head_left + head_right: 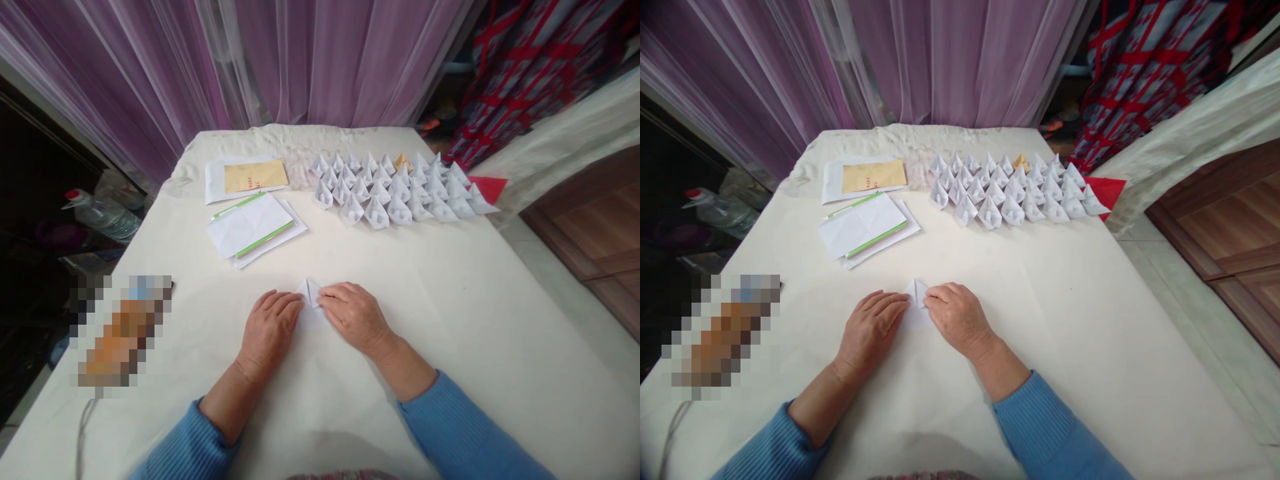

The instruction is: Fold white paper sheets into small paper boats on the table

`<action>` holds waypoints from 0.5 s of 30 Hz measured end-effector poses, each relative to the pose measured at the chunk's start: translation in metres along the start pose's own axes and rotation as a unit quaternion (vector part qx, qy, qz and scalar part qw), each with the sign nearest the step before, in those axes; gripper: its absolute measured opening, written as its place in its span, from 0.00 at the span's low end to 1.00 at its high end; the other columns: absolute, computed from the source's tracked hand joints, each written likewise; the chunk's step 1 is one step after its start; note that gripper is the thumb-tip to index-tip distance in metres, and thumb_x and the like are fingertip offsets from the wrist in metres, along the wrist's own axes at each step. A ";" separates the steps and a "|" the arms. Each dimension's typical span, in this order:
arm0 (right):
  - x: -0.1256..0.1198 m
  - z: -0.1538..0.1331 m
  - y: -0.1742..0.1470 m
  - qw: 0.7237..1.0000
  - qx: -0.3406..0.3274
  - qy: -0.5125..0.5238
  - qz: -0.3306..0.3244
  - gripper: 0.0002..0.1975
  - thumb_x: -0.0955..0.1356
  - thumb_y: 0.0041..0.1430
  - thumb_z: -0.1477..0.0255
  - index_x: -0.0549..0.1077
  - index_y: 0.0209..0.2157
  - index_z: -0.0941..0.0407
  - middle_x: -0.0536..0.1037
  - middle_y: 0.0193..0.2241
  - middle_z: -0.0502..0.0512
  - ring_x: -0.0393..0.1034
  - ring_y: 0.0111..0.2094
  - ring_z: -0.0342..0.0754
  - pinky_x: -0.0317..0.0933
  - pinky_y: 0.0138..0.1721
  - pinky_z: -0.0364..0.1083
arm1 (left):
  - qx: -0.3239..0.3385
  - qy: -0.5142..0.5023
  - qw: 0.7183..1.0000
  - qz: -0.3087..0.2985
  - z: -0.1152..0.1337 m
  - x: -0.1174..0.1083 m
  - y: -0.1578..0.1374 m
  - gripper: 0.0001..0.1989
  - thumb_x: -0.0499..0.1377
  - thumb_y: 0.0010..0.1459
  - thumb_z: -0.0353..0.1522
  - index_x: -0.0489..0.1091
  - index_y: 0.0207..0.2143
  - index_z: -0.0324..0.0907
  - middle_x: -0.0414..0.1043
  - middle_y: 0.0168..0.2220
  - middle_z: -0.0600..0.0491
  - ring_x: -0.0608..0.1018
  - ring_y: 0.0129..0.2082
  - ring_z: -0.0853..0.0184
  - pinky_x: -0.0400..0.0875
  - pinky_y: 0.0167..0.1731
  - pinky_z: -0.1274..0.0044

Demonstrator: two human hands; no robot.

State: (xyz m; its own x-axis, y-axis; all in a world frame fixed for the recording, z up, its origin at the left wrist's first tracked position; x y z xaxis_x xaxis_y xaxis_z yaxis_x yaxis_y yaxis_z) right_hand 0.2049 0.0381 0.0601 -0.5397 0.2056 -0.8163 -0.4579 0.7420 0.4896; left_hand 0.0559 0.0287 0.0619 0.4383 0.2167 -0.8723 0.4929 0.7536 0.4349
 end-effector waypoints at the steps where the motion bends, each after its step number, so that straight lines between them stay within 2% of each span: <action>1: 0.000 0.000 0.000 1.000 0.001 -0.001 -0.001 0.09 0.66 0.60 0.79 0.77 0.36 0.54 0.80 0.37 0.53 0.71 0.39 0.48 0.64 0.41 0.47 | 0.007 -0.004 1.000 0.003 0.001 0.000 0.000 0.10 0.51 0.66 0.28 0.73 0.40 0.41 0.80 0.42 0.51 0.80 0.41 0.64 0.71 0.50 0.66; 9: 0.001 -0.001 0.001 1.000 -0.003 -0.005 -0.011 0.08 0.68 0.58 0.80 0.77 0.35 0.54 0.80 0.38 0.53 0.70 0.39 0.48 0.63 0.41 0.47 | 0.037 -0.022 0.999 0.019 0.003 0.003 -0.001 0.11 0.51 0.65 0.26 0.73 0.39 0.40 0.79 0.43 0.48 0.79 0.44 0.65 0.73 0.50 0.68; 12: 0.002 0.000 0.001 1.000 0.002 -0.007 -0.019 0.09 0.68 0.58 0.80 0.77 0.36 0.53 0.80 0.38 0.53 0.70 0.39 0.48 0.62 0.41 0.47 | 0.003 -0.025 0.999 0.031 -0.001 0.001 0.000 0.10 0.51 0.65 0.28 0.73 0.38 0.40 0.78 0.46 0.46 0.78 0.45 0.64 0.75 0.47 0.70; 15: 0.002 0.000 0.001 1.000 0.004 -0.007 -0.028 0.09 0.67 0.59 0.80 0.78 0.36 0.53 0.80 0.38 0.52 0.70 0.39 0.48 0.62 0.41 0.48 | -0.022 -0.022 0.999 0.018 -0.006 0.003 0.002 0.09 0.52 0.65 0.29 0.72 0.37 0.41 0.77 0.47 0.46 0.78 0.46 0.63 0.74 0.49 0.66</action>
State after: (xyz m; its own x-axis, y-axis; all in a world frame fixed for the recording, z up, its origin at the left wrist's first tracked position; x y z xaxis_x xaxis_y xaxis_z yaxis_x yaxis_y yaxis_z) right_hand 0.2032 0.0390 0.0585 -0.5034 0.1731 -0.8465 -0.4807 0.7580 0.4408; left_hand 0.0538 0.0339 0.0590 0.4882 0.2184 -0.8450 0.4428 0.7723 0.4555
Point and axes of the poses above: each hand's wrist, its own y-axis towards the middle knuckle, its own x-axis out of the palm, z = x × y, the point moved 6 cm from there along y, towards the middle knuckle
